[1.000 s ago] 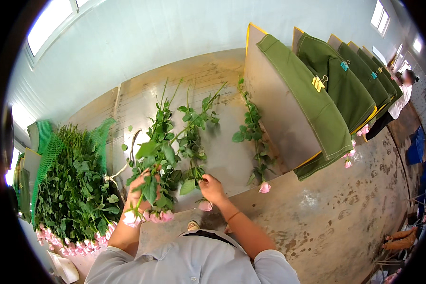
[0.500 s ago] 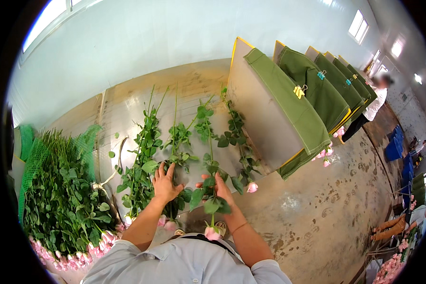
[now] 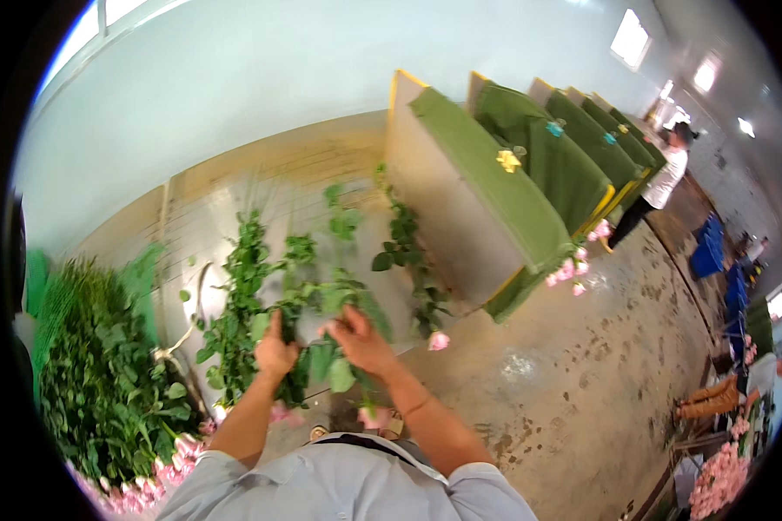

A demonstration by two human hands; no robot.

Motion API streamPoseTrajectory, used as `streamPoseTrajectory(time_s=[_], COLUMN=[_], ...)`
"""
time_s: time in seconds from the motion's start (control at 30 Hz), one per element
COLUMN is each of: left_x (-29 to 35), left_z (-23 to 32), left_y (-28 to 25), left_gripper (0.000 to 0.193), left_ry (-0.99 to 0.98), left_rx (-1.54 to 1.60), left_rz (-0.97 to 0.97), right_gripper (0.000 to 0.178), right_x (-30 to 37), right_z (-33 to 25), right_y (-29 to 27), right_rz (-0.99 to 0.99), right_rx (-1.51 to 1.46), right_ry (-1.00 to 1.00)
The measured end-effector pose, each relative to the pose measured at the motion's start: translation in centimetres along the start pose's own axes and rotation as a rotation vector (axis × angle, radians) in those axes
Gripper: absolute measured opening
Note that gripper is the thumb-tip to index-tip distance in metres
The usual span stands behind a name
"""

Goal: The person picks up bunches of pink roses from a table, removes leaves from the stems, and places the prepared roses into green fabric sleeves. The person repeats this process for multiple bunches.

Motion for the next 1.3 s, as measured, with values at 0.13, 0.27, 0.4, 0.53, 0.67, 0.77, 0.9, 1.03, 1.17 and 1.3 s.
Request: streamPoseTrajectory(time_s=[0.13,0.27,0.4,0.53,0.67,0.77,0.9,1.03,1.17,1.3], left_x=[-1.8,-4.2,-8.0,-8.1,-5.4,-4.2,-4.6,-3.2,-2.7,-2.2], left_z=[-0.1,-6.8,-9.0,-8.2,-3.0,4.3,4.5,3.9,3.8,1.4], left_y=[-1.4,0.3,3.4,4.0,3.9,3.2,0.6,-1.4,-1.3,-1.5], left_gripper=[0.076,0.07,0.052,0.035,0.041,0.048,0.057,0.072,0.066,0.058], left_ry=[0.169,-0.438,-0.366,-0.334,-0.498,-0.386,-0.597,-0.606,-0.559,-0.637], left_rx=[0.536,0.803,1.304,1.677,1.514,1.578,1.26,1.418,1.609,1.539], left_rz=[-0.064,-0.114,-0.218,-0.54,-0.592,-0.683,-0.338,-0.31,-0.384,-0.272], right_gripper=[0.018,0.024,0.028,0.028,0.03,0.031,0.021,0.043,0.053,0.048], right_x=[-1.5,-2.2,-2.1,-3.8,-5.2,-6.3,-6.9,-1.5,-0.1,-1.8], right_z=[2.0,11.9,12.8,9.1,6.2,3.8,2.9,5.4,13.0,13.4], right_y=[0.5,0.0,-0.1,0.1,3.3,2.5,-2.5,-14.7,-17.8,-18.6], right_rz=[0.09,0.151,0.21,0.292,-0.017,-0.071,-0.224,0.338,0.185,0.2], right_rx=[0.76,-0.018,-0.065,-0.246,0.025,0.444,0.397,0.972,1.108,0.913], right_ry=[-0.474,0.242,0.406,0.116,0.026,0.037,0.066,0.093,0.438,0.474])
Point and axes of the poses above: each hand's wrist, its own x-axis away from the middle knuckle, its own y-axis out of the palm, z = x × y, the point moved 8 cm from there along -x, towards the middle knuckle, and after that the axes turned 10 degrees about -y, right-handed, at the moved point
